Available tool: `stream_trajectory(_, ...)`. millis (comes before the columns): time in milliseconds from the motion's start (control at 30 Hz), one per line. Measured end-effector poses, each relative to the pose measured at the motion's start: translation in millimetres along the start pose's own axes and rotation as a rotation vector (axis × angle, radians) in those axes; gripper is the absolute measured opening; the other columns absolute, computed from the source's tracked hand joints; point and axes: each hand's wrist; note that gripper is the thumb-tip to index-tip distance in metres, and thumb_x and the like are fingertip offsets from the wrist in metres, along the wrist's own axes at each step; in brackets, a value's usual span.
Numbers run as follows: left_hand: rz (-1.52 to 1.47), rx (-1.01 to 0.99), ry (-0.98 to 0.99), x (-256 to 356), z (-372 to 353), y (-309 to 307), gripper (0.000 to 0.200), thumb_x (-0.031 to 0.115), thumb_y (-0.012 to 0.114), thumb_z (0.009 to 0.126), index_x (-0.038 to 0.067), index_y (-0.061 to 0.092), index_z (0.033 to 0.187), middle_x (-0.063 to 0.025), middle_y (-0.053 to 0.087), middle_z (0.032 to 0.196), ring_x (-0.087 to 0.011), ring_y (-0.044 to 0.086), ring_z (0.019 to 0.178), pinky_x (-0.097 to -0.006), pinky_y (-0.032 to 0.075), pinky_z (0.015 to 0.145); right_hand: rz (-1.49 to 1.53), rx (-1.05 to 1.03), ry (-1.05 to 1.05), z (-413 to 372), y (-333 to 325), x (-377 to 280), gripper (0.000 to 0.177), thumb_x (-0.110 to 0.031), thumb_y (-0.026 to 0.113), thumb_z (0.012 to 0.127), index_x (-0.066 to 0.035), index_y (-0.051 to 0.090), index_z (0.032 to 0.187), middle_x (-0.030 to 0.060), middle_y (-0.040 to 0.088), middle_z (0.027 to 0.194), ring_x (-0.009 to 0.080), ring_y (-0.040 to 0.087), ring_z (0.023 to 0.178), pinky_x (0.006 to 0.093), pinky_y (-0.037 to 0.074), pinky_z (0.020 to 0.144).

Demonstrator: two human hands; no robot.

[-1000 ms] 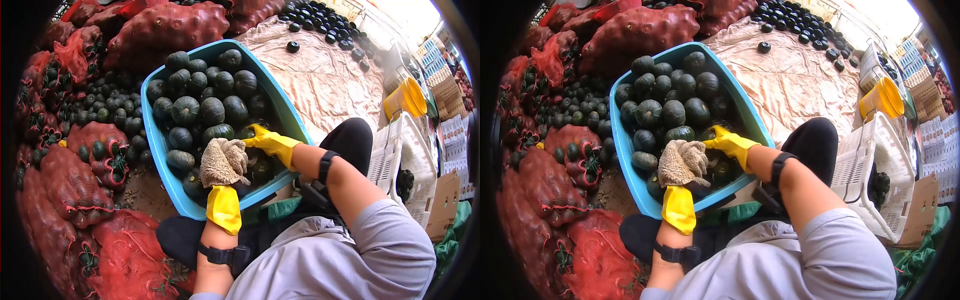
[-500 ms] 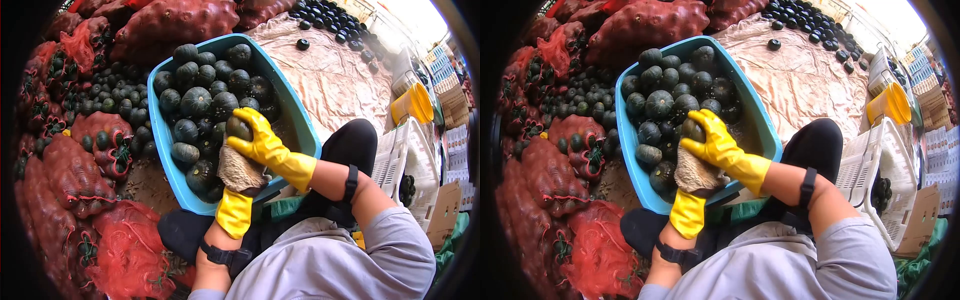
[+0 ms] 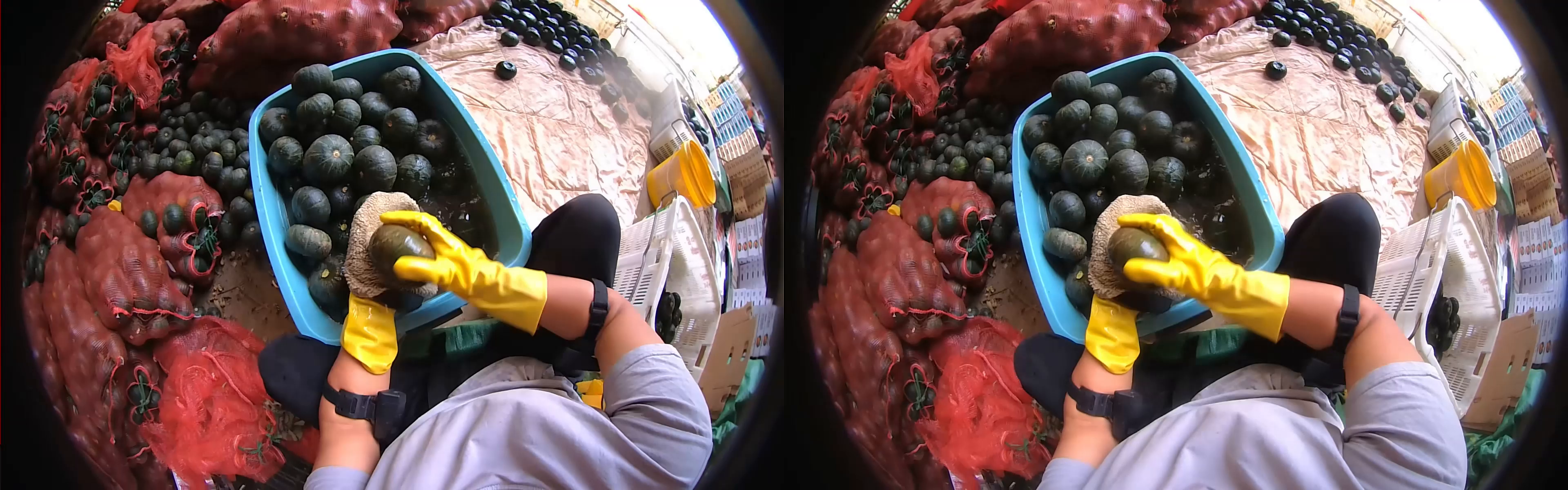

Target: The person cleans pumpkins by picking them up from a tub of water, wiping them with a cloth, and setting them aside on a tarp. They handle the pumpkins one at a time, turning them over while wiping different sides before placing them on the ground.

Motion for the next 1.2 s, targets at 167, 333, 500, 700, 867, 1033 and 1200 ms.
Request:
stream_trajectory(167,0.699,0.161,0.259,-11.9,-1.8,-4.0,0.054,0.022,0.085,0.074,0.009,0.066,0.123,-0.0144,0.071,0.112,-0.0361,0.07,0.109,-0.0462,0.056,0.097,-0.547,0.303,-0.318,13.9,18.3,-1.5,0.049,-0.032,0.077,0.096,-0.003,0.067,0.133,0.0228,0.072,0.119,0.0384,0.069,0.113,0.0431,0.054,0.101)
stream_trajectory(333,0.626,0.091,0.277,-28.1,-11.3,-26.1,0.055,0.042,0.088,0.076,0.009,0.068,0.116,-0.0145,0.073,0.114,-0.0343,0.071,0.106,-0.0465,0.056,0.096,0.627,0.14,0.416,9.1,12.4,-22.6,0.046,-0.025,0.077,0.097,-0.011,0.067,0.14,0.0075,0.071,0.117,0.0158,0.066,0.108,0.0309,0.053,0.097)
stream_trajectory(500,0.603,0.256,0.263,8.6,-16.1,2.6,0.053,0.03,0.085,0.081,0.007,0.065,0.124,-0.0112,0.071,0.122,-0.0281,0.068,0.117,-0.0414,0.053,0.105,-0.11,0.173,0.037,19.9,-2.2,12.6,0.064,-0.022,0.074,0.099,-0.013,0.047,0.157,0.0195,0.065,0.14,0.0293,0.065,0.124,0.0401,0.049,0.111)
stream_trajectory(700,0.665,0.18,0.269,1.5,-10.2,-32.9,0.037,0.021,0.077,0.09,0.007,0.067,0.122,-0.0087,0.072,0.118,-0.0252,0.069,0.114,-0.0389,0.054,0.104,0.189,-0.176,0.323,26.1,-17.1,-17.0,0.069,-0.027,0.083,0.088,-0.01,0.054,0.149,0.0148,0.063,0.139,0.0272,0.062,0.128,0.0391,0.05,0.11)
stream_trajectory(867,0.481,0.363,0.162,11.1,-19.2,1.1,0.03,0.017,0.074,0.092,0.006,0.068,0.119,-0.0083,0.073,0.117,-0.0242,0.07,0.112,-0.0388,0.055,0.102,-0.135,0.169,0.164,14.9,7.3,19.1,0.079,-0.031,0.088,0.086,-0.006,0.05,0.15,0.0178,0.065,0.136,0.0336,0.065,0.124,0.0422,0.052,0.107)
stream_trajectory(1033,0.618,0.193,0.202,1.4,-12.2,-49.6,0.027,0.015,0.074,0.09,0.006,0.07,0.115,-0.0091,0.074,0.117,-0.0241,0.071,0.11,-0.0402,0.056,0.099,-0.175,-0.114,0.167,15.8,-4.6,-11.9,0.079,-0.018,0.087,0.08,-0.011,0.052,0.151,0.0191,0.059,0.144,0.0319,0.061,0.132,0.0392,0.053,0.108)
stream_trajectory(1200,0.146,0.337,-0.039,14.6,-13.2,3.2,0.028,0.014,0.074,0.087,0.006,0.071,0.114,-0.0118,0.073,0.114,-0.0286,0.071,0.109,-0.043,0.056,0.098,0.604,0.254,0.406,14.0,20.0,19.7,0.073,-0.027,0.085,0.091,-0.012,0.049,0.152,0.0098,0.062,0.141,0.0243,0.062,0.127,0.0403,0.057,0.099)
Point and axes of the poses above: each hand's wrist, its own z-axis towards the middle knuckle, its own y-axis out of the palm, x = y × z
